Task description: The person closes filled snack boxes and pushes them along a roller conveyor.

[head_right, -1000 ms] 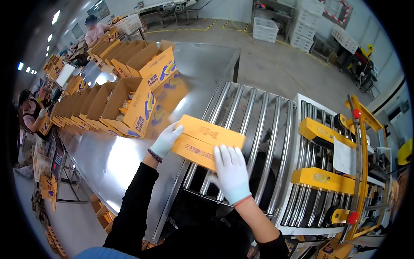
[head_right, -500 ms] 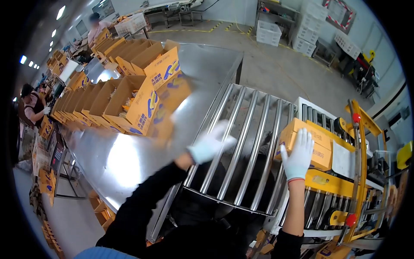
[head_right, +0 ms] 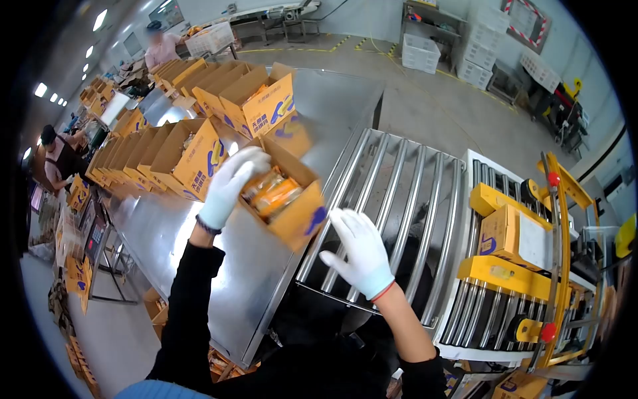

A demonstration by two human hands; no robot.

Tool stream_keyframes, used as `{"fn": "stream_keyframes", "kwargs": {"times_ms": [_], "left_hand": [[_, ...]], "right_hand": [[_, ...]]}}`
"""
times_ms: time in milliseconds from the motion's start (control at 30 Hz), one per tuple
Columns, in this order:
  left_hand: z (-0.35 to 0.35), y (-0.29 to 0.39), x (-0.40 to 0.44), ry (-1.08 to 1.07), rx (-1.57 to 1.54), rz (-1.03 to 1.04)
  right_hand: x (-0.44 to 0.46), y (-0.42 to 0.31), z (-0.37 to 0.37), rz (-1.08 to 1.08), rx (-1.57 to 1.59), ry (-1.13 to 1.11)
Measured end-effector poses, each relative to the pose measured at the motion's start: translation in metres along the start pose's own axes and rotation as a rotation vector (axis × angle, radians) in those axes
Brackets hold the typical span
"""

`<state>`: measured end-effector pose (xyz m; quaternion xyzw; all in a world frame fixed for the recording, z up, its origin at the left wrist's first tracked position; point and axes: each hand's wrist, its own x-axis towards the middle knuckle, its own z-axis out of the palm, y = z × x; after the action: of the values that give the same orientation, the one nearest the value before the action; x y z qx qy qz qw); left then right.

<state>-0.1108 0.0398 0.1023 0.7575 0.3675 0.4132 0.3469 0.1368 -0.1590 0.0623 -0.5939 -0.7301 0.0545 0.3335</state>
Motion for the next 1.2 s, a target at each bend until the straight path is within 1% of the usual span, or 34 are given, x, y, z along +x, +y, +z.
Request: {"fn": "stream_keyframes", "kwargs": {"times_ms": [33,67,100,167,200,267,300,367,400,433,500,533,567,600,633,667,700,733,767,833,900,933,967,1000,1033,1067,1100,1133,1167,1200], "left_hand": [[-0.002,-0.002,-0.003,0.161,0.162,0.051],[-0.009,-0.004,-0.008,0.235,0.471,0.166],[-0.005,-0.009,-0.018,0.228,0.463,0.167],[0.003,-0.013,-0.029,-0.446,-0.191,-0.137],[0.008,-0.01,-0.027,-0.441,-0.196,-0.144],[0.026,0.002,-0.019,-0.65,-0.078,-0.245],[0.037,-0.002,-0.014,-0.655,-0.082,-0.255],[0.066,-0.024,-0.002,-0.42,0.073,0.067],[0.078,-0.029,0.0,-0.273,0.13,0.26],[0.08,-0.035,0.0,-0.274,0.128,0.263],[0.076,-0.022,-0.001,-0.043,0.421,0.469],[0.077,-0.025,-0.012,0.128,0.529,0.425],[0.075,-0.026,-0.02,0.253,0.503,0.34],[0.079,-0.041,-0.031,0.355,0.404,0.192],[0.083,-0.061,-0.038,0.453,0.299,0.048],[0.085,-0.075,-0.04,0.453,0.302,0.055],[0.085,-0.087,-0.041,0.326,-0.162,-0.193],[0.086,-0.094,-0.044,0.182,-0.623,-0.441],[0.091,-0.087,-0.039,0.184,-0.62,-0.449],[0.119,-0.061,-0.015,0.055,-0.357,-0.378],[0.181,-0.049,-0.002,0.138,-0.395,-0.399],[0.216,-0.028,-0.003,0.108,-0.366,-0.321],[0.251,0.02,-0.015,0.13,-0.294,-0.254],[0.307,0.018,-0.027,0.05,-0.45,-0.128],[0.341,0.033,-0.044,-0.048,-0.272,-0.046],[0.347,0.045,-0.049,-0.351,-0.401,-0.095],[0.342,0.052,-0.042,-0.59,-0.459,-0.082],[0.335,0.051,-0.034,-0.739,-0.34,-0.134],[0.297,0.067,-0.016,-0.884,-0.215,-0.184],[0.294,0.034,-0.02,-0.42,-0.19,0.187]], "right_hand": [[0.005,-0.007,-0.004,-0.003,-0.031,0.023],[0.006,-0.007,-0.004,-0.003,-0.107,-0.005],[0.003,-0.002,0.001,0.011,-0.159,-0.035],[-0.002,0.017,0.014,-0.043,-0.175,-0.088],[-0.003,0.025,0.011,-0.045,-0.174,-0.097],[0.0,0.035,0.002,0.022,0.249,-0.142],[0.001,0.045,0.005,0.168,0.426,-0.097],[0.012,0.047,0.005,0.43,0.43,0.062],[0.026,0.048,-0.008,0.316,0.269,-0.015],[0.039,0.05,-0.011,0.049,-0.056,0.072],[0.061,0.033,-0.022,-0.038,-0.303,0.207],[0.062,0.032,-0.017,-0.035,-0.295,0.203],[0.064,0.032,-0.011,0.026,-0.259,0.213],[0.066,0.035,-0.004,0.083,-0.224,0.228],[0.053,0.036,0.011,0.083,-0.171,0.258],[0.036,0.025,0.01,0.083,-0.136,0.196],[0.021,0.015,0.008,0.081,-0.102,0.13],[0.006,0.013,0.009,0.081,-0.1,0.128],[-0.01,0.014,0.008,0.134,-0.161,0.053],[-0.03,0.023,-0.01,0.214,-0.276,-0.061],[-0.038,0.046,-0.03,0.337,-0.513,-0.093],[-0.037,0.056,-0.042,0.394,-0.571,-0.083],[-0.034,0.066,-0.054,0.449,-0.632,-0.074],[-0.033,0.083,-0.058,0.475,-0.602,-0.052],[-0.036,0.102,-0.058,0.42,-0.64,0.026],[-0.041,0.12,-0.062,0.437,-0.739,0.02],[-0.046,0.13,-0.069,0.458,-0.832,0.01],[-0.057,0.136,-0.076,0.399,-0.783,0.09],[-0.064,0.143,-0.082,0.404,-0.784,0.087],[-0.071,0.15,-0.086,0.425,-0.812,0.091]]}}
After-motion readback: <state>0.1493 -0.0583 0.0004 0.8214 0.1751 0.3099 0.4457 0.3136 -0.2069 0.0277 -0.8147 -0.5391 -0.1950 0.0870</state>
